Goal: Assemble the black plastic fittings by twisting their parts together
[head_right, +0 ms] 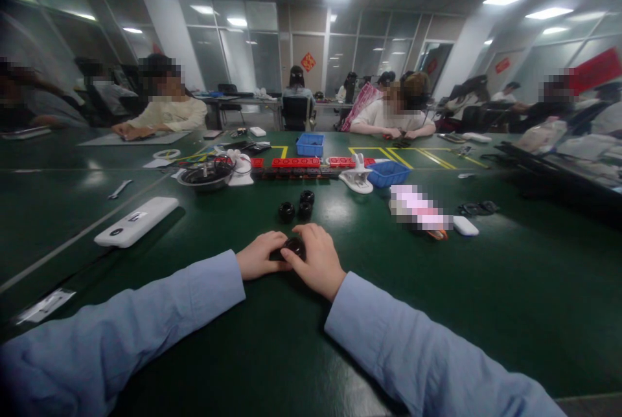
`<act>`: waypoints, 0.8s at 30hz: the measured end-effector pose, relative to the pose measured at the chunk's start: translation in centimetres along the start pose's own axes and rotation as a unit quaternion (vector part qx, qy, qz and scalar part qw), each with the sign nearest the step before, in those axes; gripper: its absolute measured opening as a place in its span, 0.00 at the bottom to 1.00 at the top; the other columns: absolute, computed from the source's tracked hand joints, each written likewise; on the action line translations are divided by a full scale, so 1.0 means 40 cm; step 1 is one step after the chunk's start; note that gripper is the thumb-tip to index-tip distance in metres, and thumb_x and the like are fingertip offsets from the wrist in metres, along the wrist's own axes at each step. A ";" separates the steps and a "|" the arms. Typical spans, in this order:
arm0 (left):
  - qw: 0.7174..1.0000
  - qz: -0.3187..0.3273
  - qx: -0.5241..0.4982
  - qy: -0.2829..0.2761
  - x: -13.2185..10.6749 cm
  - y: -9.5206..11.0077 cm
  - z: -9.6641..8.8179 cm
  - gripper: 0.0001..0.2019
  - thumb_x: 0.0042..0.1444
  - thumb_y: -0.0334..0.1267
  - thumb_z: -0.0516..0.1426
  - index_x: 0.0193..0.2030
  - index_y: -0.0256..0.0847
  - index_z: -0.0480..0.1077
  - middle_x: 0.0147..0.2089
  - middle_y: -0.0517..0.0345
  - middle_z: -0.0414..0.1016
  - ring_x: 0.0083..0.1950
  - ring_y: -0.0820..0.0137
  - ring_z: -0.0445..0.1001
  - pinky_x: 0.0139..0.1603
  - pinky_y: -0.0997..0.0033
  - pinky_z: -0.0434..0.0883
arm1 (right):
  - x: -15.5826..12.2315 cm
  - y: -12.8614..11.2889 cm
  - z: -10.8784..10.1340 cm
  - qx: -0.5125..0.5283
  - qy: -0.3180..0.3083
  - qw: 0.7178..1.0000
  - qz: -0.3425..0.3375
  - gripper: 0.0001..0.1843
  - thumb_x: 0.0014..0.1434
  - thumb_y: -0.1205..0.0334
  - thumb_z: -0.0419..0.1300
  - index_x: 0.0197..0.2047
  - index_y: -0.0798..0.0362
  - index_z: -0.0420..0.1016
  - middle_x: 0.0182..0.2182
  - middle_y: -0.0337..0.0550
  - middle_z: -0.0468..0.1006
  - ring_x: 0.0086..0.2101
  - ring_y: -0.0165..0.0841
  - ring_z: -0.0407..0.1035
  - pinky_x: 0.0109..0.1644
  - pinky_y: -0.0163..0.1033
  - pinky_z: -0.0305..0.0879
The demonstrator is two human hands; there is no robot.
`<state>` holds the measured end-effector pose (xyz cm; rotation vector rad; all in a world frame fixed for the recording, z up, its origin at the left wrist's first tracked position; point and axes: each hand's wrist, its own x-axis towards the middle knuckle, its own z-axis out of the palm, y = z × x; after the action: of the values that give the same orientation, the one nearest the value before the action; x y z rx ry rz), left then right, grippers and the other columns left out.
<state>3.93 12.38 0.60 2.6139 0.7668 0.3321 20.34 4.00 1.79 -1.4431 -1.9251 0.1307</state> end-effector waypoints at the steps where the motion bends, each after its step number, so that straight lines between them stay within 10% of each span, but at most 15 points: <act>1: 1.000 -0.001 0.000 -0.002 0.000 0.000 0.000 0.20 0.50 0.52 0.59 0.44 0.40 0.69 0.43 0.53 0.69 0.45 0.61 0.67 0.47 0.61 0.64 | 0.000 -0.001 0.000 -0.002 -0.001 1.000 -0.003 0.16 0.57 0.55 0.57 0.46 0.55 0.65 0.43 0.48 0.69 0.45 0.39 0.62 0.49 0.46 0.59; 24: 1.000 0.000 0.012 0.001 0.002 0.002 0.002 0.16 0.51 0.46 0.59 0.43 0.38 0.69 0.44 0.53 0.69 0.45 0.62 0.67 0.48 0.61 0.64 | 0.004 -0.018 -0.008 -0.090 0.005 0.996 -0.021 0.17 0.51 0.56 0.64 0.43 0.53 0.72 0.40 0.47 0.68 0.41 0.38 0.60 0.46 0.44 0.60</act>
<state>4.05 12.36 0.57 2.6362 0.7754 0.3275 19.94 3.76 2.43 -1.5138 -1.9991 -0.0707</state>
